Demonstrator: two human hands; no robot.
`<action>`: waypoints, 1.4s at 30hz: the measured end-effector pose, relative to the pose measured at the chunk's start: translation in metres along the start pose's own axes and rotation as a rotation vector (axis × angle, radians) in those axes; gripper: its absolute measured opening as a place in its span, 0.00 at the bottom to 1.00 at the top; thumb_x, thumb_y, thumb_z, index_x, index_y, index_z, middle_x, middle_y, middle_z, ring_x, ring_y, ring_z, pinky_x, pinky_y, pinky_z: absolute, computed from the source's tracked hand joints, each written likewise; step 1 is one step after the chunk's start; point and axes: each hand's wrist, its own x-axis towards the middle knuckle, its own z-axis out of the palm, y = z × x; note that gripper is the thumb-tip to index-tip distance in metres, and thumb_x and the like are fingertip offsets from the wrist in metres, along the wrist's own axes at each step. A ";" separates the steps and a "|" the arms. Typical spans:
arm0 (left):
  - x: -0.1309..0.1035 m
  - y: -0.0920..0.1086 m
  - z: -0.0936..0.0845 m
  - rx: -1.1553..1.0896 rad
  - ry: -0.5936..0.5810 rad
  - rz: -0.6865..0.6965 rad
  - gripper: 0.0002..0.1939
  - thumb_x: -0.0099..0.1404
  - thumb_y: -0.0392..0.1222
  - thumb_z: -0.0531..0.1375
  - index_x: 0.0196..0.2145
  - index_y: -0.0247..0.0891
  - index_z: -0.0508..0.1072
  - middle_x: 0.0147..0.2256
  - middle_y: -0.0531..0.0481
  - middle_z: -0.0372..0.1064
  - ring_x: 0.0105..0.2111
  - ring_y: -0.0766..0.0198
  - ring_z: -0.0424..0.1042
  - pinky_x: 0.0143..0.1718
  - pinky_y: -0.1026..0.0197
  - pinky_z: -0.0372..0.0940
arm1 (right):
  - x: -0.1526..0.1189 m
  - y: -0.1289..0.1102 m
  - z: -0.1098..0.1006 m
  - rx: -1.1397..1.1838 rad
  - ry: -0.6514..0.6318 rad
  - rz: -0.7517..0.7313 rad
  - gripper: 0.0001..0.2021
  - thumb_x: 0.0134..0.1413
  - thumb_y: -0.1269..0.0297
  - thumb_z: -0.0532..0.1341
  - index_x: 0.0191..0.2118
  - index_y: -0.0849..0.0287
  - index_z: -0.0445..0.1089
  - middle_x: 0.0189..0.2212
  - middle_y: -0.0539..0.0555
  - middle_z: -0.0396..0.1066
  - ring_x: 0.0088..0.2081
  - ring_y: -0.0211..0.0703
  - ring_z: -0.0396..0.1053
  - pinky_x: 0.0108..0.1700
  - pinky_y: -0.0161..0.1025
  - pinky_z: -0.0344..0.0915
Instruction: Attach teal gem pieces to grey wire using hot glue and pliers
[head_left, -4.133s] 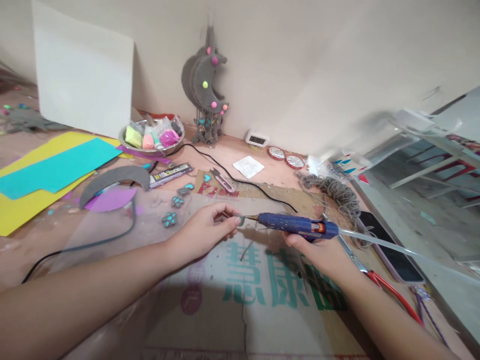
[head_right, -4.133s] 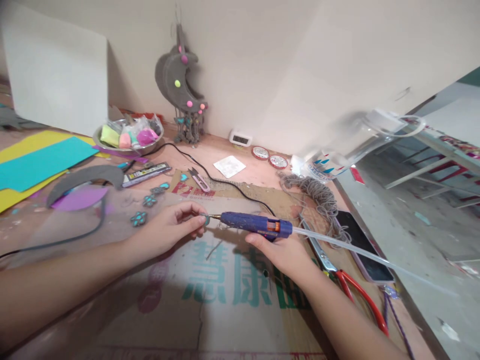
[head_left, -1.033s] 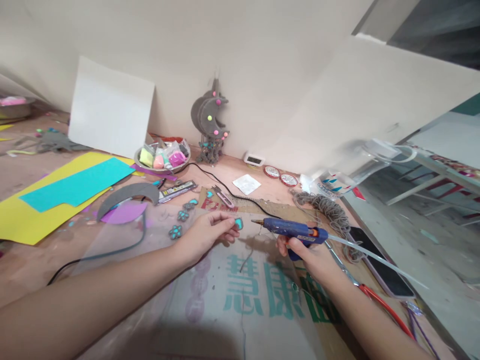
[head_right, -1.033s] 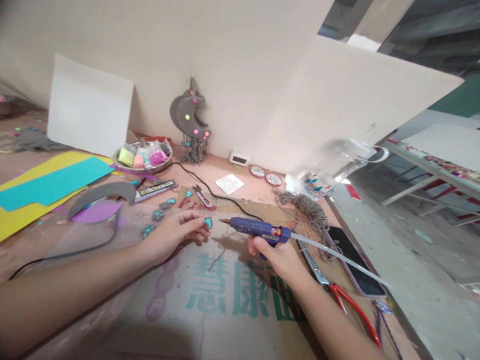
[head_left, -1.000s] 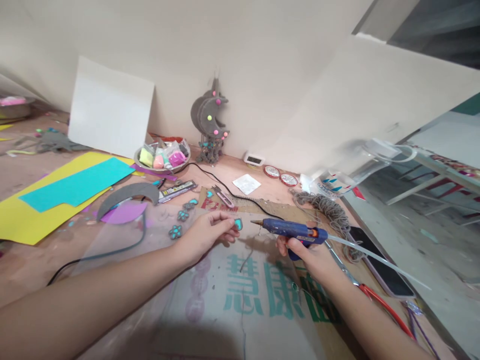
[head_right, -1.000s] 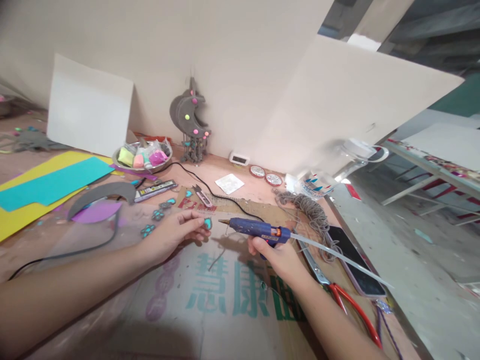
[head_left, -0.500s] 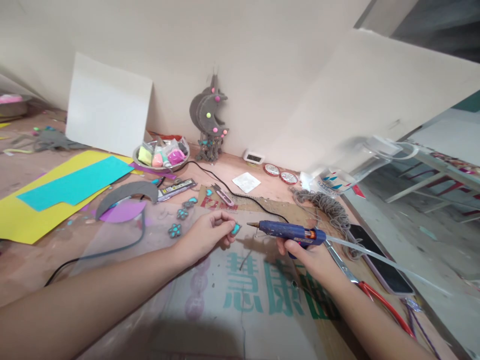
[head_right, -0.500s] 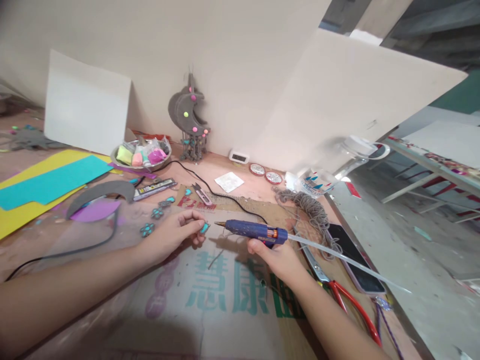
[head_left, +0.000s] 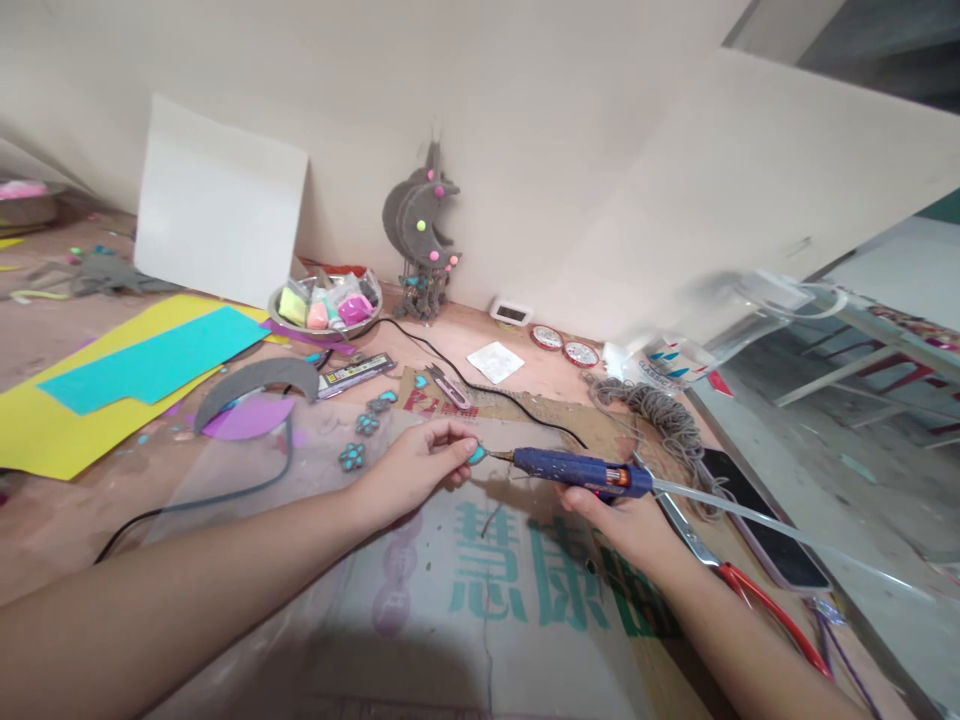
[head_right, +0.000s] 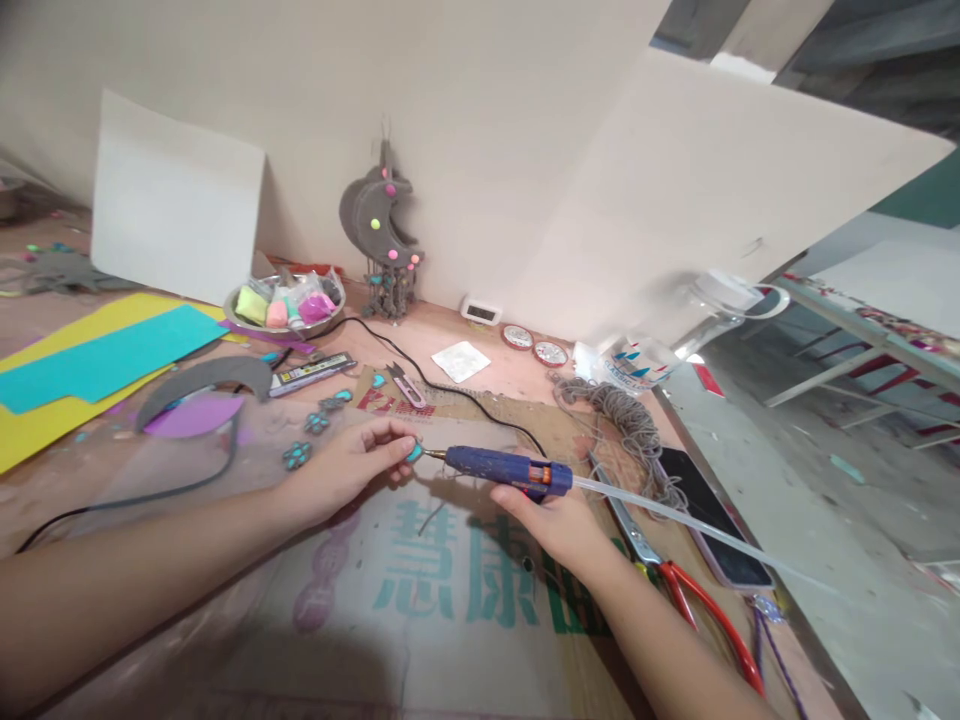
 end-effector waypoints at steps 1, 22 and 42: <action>0.000 0.000 0.000 0.000 0.000 -0.002 0.16 0.56 0.50 0.62 0.34 0.34 0.67 0.23 0.55 0.66 0.22 0.72 0.64 0.27 0.67 0.58 | 0.000 0.001 0.000 0.006 0.005 -0.003 0.18 0.47 0.46 0.59 0.25 0.57 0.68 0.21 0.52 0.69 0.27 0.44 0.68 0.31 0.39 0.67; 0.002 -0.001 0.002 -0.001 0.002 0.014 0.18 0.56 0.52 0.62 0.34 0.33 0.67 0.22 0.54 0.64 0.22 0.72 0.63 0.26 0.67 0.56 | 0.000 0.008 0.003 0.022 0.100 0.053 0.17 0.43 0.49 0.61 0.31 0.57 0.74 0.29 0.56 0.76 0.33 0.51 0.74 0.38 0.45 0.72; 0.002 -0.004 0.001 -0.003 -0.010 0.008 0.15 0.58 0.49 0.61 0.35 0.33 0.66 0.23 0.55 0.63 0.23 0.72 0.63 0.27 0.67 0.56 | 0.000 -0.002 0.002 0.025 0.061 0.034 0.15 0.44 0.51 0.60 0.30 0.58 0.72 0.28 0.54 0.75 0.31 0.47 0.73 0.35 0.40 0.71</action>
